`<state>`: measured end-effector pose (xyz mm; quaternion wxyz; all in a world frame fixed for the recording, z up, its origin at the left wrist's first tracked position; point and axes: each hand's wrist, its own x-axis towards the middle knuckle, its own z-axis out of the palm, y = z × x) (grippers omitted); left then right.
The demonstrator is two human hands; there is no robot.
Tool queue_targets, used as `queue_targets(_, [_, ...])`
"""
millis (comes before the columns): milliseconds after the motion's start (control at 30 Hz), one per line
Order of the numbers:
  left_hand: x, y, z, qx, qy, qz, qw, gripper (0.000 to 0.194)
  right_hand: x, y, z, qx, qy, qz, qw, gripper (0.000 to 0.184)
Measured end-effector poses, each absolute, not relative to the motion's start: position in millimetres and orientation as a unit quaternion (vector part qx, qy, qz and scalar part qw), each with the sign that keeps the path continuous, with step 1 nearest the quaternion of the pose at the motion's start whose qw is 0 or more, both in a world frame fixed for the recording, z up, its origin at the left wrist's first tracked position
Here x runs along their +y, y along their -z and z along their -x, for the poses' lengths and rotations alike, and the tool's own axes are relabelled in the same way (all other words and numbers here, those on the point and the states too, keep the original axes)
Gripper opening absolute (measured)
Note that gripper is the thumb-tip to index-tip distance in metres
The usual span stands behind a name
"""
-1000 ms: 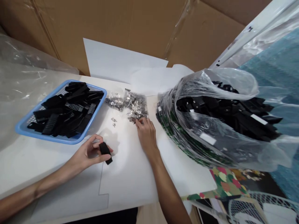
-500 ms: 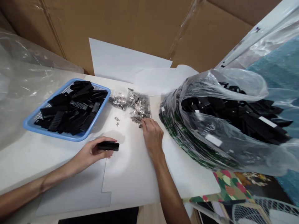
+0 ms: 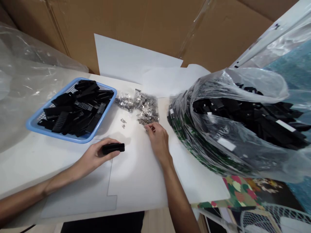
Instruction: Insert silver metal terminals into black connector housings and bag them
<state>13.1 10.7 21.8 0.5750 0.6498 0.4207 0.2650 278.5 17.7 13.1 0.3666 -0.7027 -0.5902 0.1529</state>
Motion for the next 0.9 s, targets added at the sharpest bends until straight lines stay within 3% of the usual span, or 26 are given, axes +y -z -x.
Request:
queue_targets(367, [9.6, -20.1, -11.2, 0.435, -0.274, -0.684, 0.518, 0.028, 19.7, -14.2, -278.3, -0.558, -0.228, 0.663, 0.445, 0.036])
queue_targets(500, [9.0, -22.4, -11.7, 0.441, -0.277, -0.702, 0.487, 0.024, 20.3, -6.6, -278.6, -0.574, -0.255, 0.645, 0.435, 0.037])
queue_targets(633, [8.5, -24.4, -12.1, 0.434, -0.27, -0.715, 0.477, 0.021, 20.2, -5.7, -279.9, -0.598, -0.229, 0.643, 0.42, 0.028])
queue_targets(900, [7.6, -24.0, -12.3, 0.421, -0.265, -0.724, 0.477, 0.019, 15.7, -12.4, -281.2, -0.633, -0.191, 0.649, 0.376, 0.027])
